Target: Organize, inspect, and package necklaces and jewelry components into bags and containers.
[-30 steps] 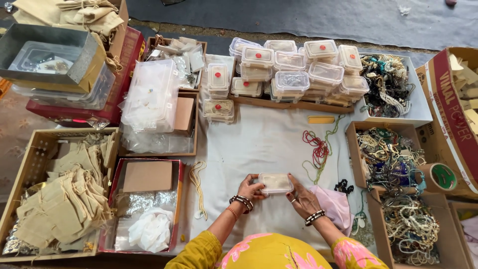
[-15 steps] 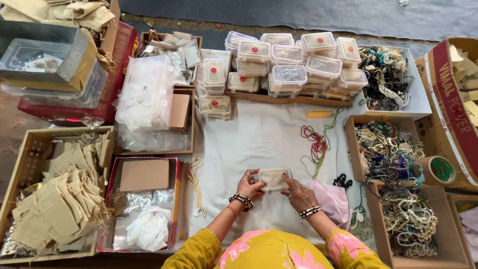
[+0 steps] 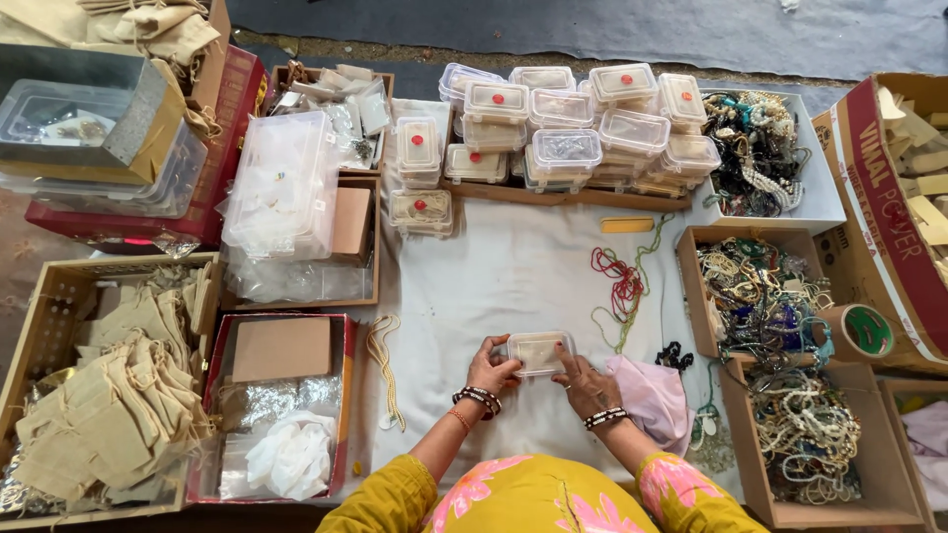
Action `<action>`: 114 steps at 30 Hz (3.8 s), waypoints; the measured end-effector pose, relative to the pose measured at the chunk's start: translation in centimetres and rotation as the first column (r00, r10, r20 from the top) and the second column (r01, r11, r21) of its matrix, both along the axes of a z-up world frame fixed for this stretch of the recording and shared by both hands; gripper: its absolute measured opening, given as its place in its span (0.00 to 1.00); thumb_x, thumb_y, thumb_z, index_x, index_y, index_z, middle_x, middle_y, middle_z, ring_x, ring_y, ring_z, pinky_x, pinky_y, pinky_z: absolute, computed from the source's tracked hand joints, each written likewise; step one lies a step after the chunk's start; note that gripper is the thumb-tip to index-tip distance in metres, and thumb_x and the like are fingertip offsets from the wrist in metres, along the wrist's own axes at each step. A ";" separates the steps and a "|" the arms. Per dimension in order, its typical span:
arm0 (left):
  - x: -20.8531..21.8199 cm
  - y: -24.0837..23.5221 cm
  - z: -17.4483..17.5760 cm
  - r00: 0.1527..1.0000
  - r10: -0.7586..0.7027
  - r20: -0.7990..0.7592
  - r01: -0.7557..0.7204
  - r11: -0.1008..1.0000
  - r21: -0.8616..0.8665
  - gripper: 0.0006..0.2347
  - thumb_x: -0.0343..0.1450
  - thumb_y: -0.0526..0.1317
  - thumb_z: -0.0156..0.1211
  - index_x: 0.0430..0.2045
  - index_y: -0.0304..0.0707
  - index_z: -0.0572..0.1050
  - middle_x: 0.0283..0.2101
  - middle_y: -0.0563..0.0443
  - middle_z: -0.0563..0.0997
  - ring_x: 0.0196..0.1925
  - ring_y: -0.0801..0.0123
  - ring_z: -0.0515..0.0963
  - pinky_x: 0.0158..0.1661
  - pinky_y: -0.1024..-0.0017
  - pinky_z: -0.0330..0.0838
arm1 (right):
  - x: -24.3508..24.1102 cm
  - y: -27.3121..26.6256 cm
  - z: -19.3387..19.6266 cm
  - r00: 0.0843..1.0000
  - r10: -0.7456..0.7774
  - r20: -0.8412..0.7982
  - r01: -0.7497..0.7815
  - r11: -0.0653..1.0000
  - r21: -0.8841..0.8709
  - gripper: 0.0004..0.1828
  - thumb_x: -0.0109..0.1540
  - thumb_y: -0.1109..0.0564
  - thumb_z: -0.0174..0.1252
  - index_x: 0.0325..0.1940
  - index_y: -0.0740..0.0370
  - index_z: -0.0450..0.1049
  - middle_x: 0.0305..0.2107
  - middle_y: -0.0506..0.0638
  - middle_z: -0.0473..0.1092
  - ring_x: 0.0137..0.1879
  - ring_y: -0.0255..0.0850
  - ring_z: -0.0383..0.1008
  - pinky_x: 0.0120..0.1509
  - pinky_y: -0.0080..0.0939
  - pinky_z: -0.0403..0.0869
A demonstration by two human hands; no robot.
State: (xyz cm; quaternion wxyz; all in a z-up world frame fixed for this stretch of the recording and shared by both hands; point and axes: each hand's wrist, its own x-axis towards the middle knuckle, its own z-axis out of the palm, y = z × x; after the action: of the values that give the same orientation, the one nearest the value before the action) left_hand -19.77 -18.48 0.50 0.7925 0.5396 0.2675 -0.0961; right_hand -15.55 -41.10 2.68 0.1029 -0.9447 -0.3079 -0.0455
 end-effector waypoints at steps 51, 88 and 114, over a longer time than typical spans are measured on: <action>0.6 0.4 -0.1 0.999 -0.018 -0.027 0.019 0.998 0.061 0.21 0.65 0.35 0.68 0.53 0.43 0.72 0.31 0.49 0.83 0.29 0.69 0.83 0.27 0.69 0.81 | 0.2 -0.9 -1.6 0.997 0.079 -0.016 -0.080 0.996 -0.037 0.38 0.61 0.39 0.60 0.71 0.49 0.56 0.37 0.51 0.74 0.35 0.49 0.79 0.30 0.53 0.74; 18.9 24.3 2.0 0.829 0.482 0.282 -0.516 0.855 0.056 0.25 0.67 0.45 0.67 0.61 0.45 0.72 0.37 0.52 0.81 0.30 0.69 0.78 0.25 0.69 0.73 | 0.2 -0.3 0.8 0.996 -0.022 -0.090 0.034 0.990 0.135 0.24 0.63 0.45 0.57 0.63 0.47 0.64 0.41 0.49 0.76 0.34 0.52 0.78 0.35 0.53 0.77; -2.0 4.2 1.5 0.887 -0.420 -0.192 0.257 0.105 0.961 0.29 0.68 0.53 0.62 0.66 0.55 0.63 0.78 0.48 0.51 0.82 0.55 0.43 0.75 0.44 0.37 | -0.3 -0.4 1.7 0.992 -0.032 -0.123 0.044 0.994 0.096 0.13 0.65 0.46 0.53 0.52 0.47 0.73 0.36 0.47 0.75 0.35 0.51 0.78 0.39 0.51 0.77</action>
State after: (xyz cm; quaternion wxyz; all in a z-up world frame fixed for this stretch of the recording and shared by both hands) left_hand -21.75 -14.32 2.05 0.2427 0.9652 0.0839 -0.0493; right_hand -15.85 -41.53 4.41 0.1671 -0.9452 -0.2805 -0.0050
